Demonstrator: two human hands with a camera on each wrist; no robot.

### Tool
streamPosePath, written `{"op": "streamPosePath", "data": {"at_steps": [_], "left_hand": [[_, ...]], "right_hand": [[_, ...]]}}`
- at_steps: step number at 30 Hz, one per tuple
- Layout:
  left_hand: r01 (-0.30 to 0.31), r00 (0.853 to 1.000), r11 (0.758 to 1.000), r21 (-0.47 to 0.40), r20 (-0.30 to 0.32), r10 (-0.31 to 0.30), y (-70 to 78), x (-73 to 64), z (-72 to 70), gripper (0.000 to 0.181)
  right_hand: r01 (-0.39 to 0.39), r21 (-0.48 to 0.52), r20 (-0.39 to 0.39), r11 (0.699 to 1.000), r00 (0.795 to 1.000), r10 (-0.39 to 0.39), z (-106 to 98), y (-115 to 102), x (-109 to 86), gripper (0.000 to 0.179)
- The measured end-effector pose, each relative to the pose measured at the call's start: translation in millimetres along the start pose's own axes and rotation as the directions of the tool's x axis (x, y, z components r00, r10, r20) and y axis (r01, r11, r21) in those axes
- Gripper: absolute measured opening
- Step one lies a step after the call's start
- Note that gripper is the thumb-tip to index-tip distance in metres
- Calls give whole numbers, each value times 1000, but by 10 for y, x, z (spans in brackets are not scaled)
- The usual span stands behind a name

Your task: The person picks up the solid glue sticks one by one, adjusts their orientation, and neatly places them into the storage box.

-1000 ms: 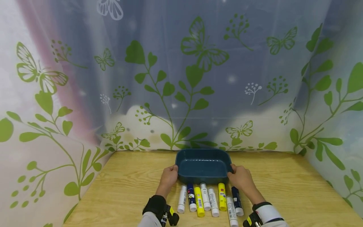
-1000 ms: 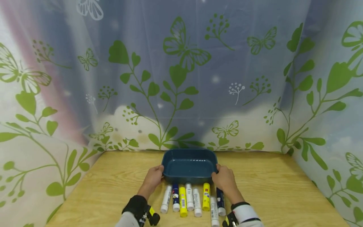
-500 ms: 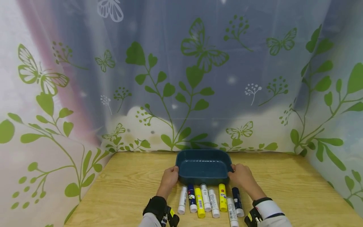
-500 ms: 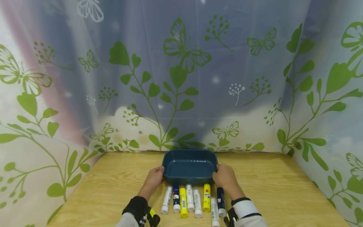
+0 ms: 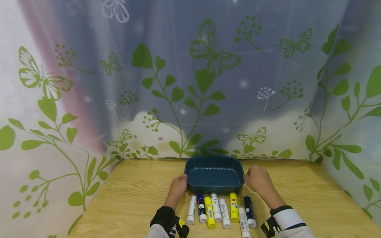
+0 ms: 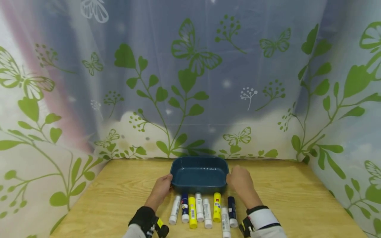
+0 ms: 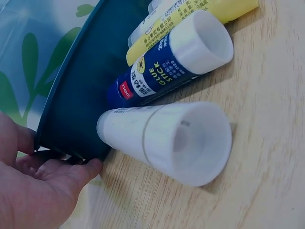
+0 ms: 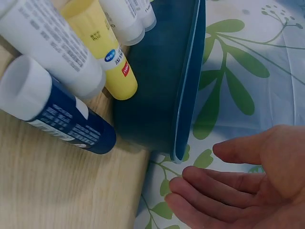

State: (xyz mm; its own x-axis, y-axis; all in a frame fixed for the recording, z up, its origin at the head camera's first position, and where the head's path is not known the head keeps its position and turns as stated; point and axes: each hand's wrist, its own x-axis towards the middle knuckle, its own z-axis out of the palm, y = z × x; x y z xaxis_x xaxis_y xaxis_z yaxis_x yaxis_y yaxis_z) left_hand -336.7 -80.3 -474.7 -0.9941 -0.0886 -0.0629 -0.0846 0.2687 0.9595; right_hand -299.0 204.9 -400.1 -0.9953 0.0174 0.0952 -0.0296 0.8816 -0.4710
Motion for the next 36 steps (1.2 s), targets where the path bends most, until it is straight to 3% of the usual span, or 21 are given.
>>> {"op": "streamPosePath", "data": {"at_steps": [2, 5, 9, 12, 16, 21, 36], "left_hand": [[-1, 1000, 1000, -1, 3, 1, 1, 2, -5, 48], [2, 1000, 1000, -7, 10, -1, -3, 5, -11, 49], [15, 1000, 1000, -20, 21, -14, -6, 1, -19, 50], [19, 1000, 999, -26, 16, -18, -6, 5, -19, 50], [10, 1000, 1000, -9, -2, -10, -4, 13, -13, 49], [10, 1000, 1000, 5, -13, -10, -6, 10, -11, 49], [-2, 1000, 1000, 9, -11, 2, 11, -15, -16, 50]], "right_hand": [[2, 14, -4, 1000, 1000, -2, 7, 2, -42, 43], [2, -13, 8, 1000, 1000, -2, 21, 5, -104, 40], [-30, -45, 67, 999, 997, 33, 52, 14, -149, 27], [-62, -40, 128, 997, 990, 67, 89, 42, -170, 31], [-144, 1, 239, 990, 961, 139, 150, 95, -194, 37], [-238, 19, 351, 971, 911, 217, 225, 120, -190, 43], [-276, -44, 432, 960, 861, 267, 286, 138, -194, 48]]}}
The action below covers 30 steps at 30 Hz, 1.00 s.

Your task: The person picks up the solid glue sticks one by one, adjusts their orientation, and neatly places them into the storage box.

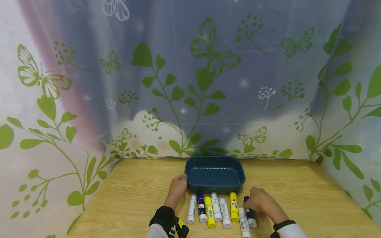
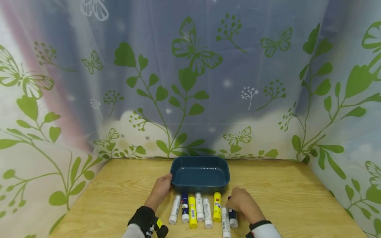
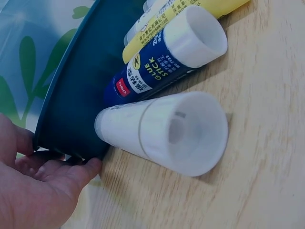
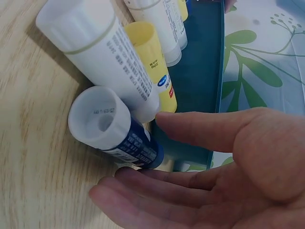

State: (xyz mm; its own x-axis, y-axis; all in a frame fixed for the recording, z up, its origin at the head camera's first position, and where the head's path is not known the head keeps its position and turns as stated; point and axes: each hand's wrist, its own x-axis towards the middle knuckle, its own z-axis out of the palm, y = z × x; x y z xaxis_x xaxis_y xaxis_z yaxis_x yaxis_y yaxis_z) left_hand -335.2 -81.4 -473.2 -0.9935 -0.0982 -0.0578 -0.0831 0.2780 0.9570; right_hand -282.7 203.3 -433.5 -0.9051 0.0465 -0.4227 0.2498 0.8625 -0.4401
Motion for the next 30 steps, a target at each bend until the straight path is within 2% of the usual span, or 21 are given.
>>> {"op": "streamPosePath", "data": {"at_steps": [8, 15, 21, 30], "left_hand": [[7, 1000, 1000, -9, -5, -7, -7, 19, -11, 49], [6, 1000, 1000, -1, 3, -6, -30, 21, -9, 49], [5, 1000, 1000, 10, -14, -5, -40, 37, 4, 48], [-6, 1000, 1000, 19, -8, 6, -44, 40, -8, 48]], "right_hand": [[24, -13, 0, 1000, 1000, -24, 15, 10, 36, 42], [4, 16, -2, 1000, 1000, -4, 36, 38, 62, 38], [43, -44, -56, 998, 997, -46, 43, 34, 38, 32], [94, -100, -149, 991, 983, -108, 64, 89, 15, 37]]}}
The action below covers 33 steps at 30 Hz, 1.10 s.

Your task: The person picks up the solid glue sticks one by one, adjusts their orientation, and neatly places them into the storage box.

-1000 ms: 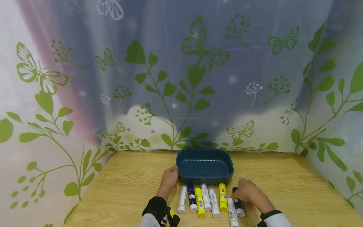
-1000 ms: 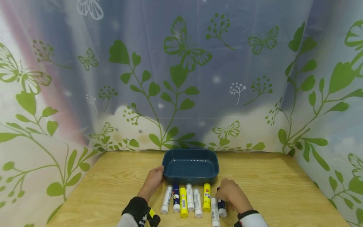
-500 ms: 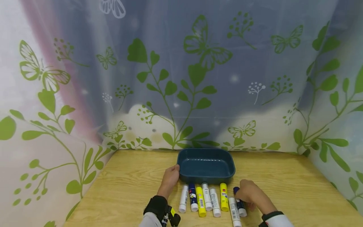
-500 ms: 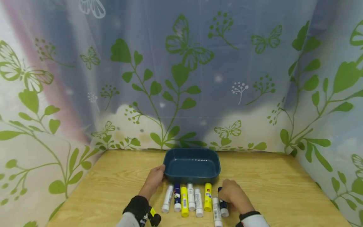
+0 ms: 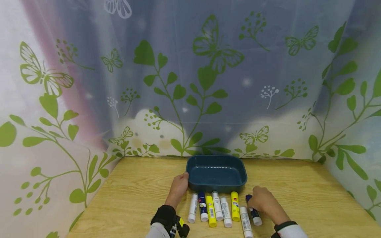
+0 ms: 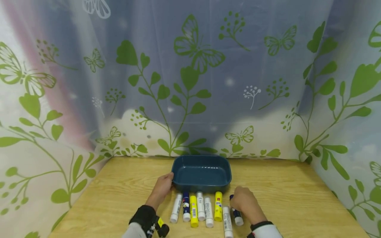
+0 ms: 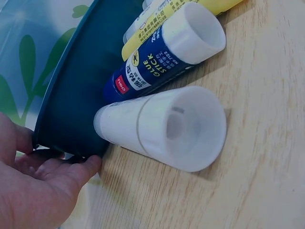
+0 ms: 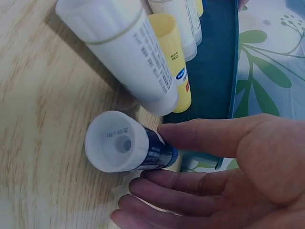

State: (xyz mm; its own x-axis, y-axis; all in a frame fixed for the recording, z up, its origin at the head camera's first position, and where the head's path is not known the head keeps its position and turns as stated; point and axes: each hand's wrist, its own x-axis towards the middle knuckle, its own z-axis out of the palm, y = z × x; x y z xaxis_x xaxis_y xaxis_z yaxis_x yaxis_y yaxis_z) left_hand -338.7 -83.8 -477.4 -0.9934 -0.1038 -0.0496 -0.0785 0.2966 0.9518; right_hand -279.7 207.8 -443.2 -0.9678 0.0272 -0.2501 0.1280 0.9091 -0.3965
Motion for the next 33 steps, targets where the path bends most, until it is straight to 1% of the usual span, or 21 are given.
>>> {"op": "streamPosePath", "data": {"at_steps": [3, 11, 17, 22, 26, 33], "left_hand": [[-1, 1000, 1000, 3, -1, 1, 2, -1, -2, 47], [13, 1000, 1000, 2, 0, -13, 6, -27, -7, 48], [10, 1000, 1000, 14, -22, -9, 5, -26, -1, 46], [9, 1000, 1000, 15, -17, -8, -4, -11, -5, 47], [14, 1000, 1000, 18, -5, -14, -13, -3, -8, 47], [12, 1000, 1000, 23, -14, -12, -1, -1, -5, 47]], "right_hand": [[1, -7, -10, 1000, 1000, -1, 0, 7, -8, 38], [1, -22, -48, 1000, 999, -2, 15, 9, -11, 33], [-11, -29, -49, 1000, 999, 9, 14, 14, 6, 34], [-19, -17, -43, 1000, 999, 19, 4, 2, 21, 39], [-5, -14, -48, 1000, 999, 4, 15, 26, 18, 43], [-10, 17, -50, 1000, 999, 11, 12, 5, 2, 34]]}}
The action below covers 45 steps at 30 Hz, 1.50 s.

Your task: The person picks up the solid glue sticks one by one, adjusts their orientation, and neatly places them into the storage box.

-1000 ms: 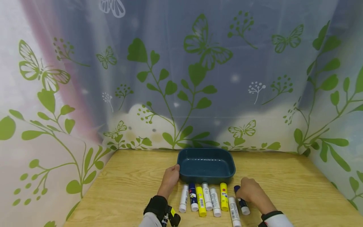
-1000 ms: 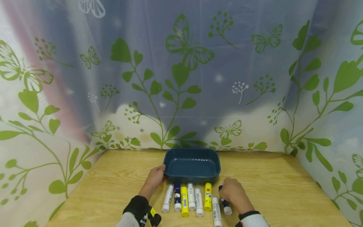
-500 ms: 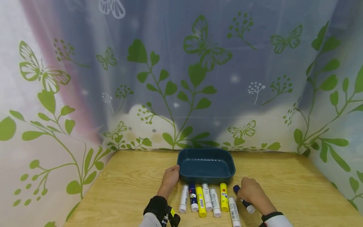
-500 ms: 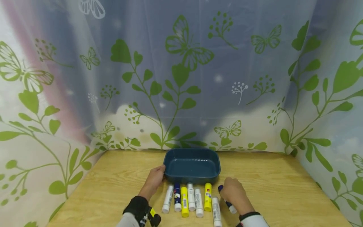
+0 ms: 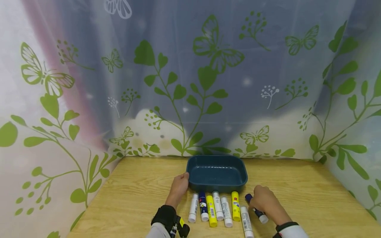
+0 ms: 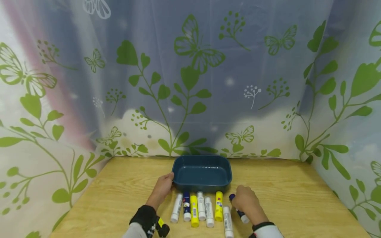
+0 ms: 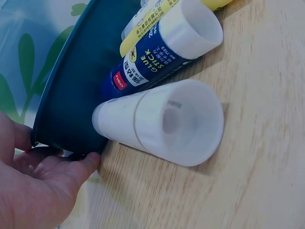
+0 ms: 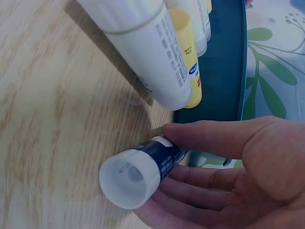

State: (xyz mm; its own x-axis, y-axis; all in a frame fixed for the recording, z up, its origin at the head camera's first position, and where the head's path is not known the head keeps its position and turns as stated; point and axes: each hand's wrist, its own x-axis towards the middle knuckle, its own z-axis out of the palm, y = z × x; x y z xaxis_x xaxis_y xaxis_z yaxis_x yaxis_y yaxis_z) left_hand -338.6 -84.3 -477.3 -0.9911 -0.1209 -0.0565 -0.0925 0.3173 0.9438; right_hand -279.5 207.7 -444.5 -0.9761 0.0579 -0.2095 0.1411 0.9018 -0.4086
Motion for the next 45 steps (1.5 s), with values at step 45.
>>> {"op": "streamPosePath", "data": {"at_steps": [45], "left_hand": [[12, 1000, 1000, -2, -17, -12, -11, 6, 26, 47]], "right_hand": [[215, 23, -206, 976, 957, -206, -865, -864, 478, 30]]}}
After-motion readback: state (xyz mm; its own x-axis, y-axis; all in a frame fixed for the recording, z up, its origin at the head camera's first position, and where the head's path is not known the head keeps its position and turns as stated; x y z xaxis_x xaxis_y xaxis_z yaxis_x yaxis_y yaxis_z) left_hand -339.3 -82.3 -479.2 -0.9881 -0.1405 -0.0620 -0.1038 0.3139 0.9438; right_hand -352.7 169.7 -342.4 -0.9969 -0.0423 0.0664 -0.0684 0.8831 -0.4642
